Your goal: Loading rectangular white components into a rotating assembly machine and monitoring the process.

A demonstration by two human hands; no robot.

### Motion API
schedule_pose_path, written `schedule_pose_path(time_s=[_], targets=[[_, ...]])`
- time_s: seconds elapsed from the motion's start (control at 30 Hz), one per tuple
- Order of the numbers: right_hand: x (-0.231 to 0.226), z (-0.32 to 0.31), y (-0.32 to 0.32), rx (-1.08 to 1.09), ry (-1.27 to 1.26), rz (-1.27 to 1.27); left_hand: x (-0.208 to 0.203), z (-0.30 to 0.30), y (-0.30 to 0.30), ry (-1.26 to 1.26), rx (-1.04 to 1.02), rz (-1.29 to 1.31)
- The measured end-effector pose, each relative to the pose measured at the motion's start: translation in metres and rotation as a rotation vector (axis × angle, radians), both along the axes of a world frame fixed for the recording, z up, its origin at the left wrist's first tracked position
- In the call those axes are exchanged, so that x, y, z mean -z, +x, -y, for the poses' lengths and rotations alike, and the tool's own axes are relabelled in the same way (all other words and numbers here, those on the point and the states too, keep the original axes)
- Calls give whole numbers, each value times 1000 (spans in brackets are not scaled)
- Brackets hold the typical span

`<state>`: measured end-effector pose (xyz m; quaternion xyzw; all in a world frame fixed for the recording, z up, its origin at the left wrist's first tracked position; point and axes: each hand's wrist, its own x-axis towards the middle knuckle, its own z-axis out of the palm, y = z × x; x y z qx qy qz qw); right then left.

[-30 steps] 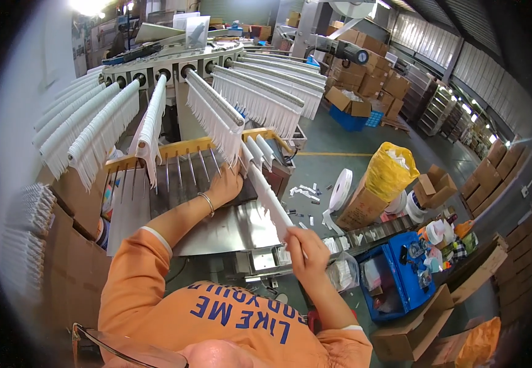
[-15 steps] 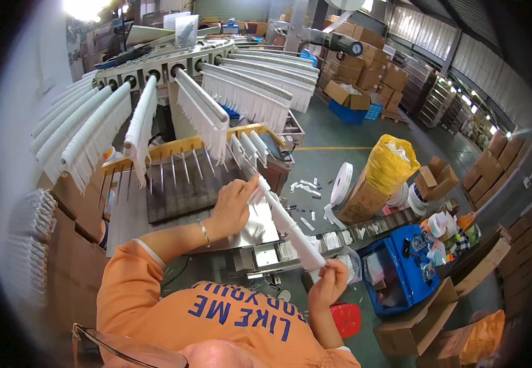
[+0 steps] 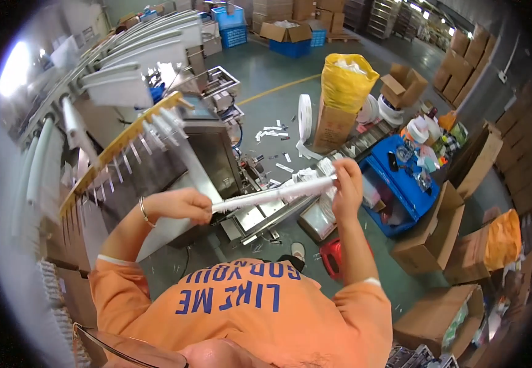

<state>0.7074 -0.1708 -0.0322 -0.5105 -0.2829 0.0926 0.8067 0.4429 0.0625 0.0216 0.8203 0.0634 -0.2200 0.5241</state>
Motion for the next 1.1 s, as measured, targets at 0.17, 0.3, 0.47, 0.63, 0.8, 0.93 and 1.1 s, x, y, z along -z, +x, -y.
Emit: schedule_pose_path(time_s=[0.17, 0.3, 0.47, 0.63, 0.8, 0.93, 1.1], targets=[[-33, -36, 76, -93, -202, 377, 22, 34, 40, -569, -156, 18], [-24, -38, 147, 264, -99, 456, 32, 69, 106, -662, -429, 163], [65, -5, 95, -288, -94, 421, 41, 112, 224, -517, -753, 399], [50, -44, 98, -197, 97, 159, 57, 136, 311, -690, -939, 605], [22, -52, 149, -178, -8, -98, 41, 128, 327, -222, -832, 625], [23, -45, 191, -295, 86, -183, 3, 92, 286, 515, -577, 685], [15, -38, 194, -350, 88, -109, -54, 18, 278, 1110, -418, 980]])
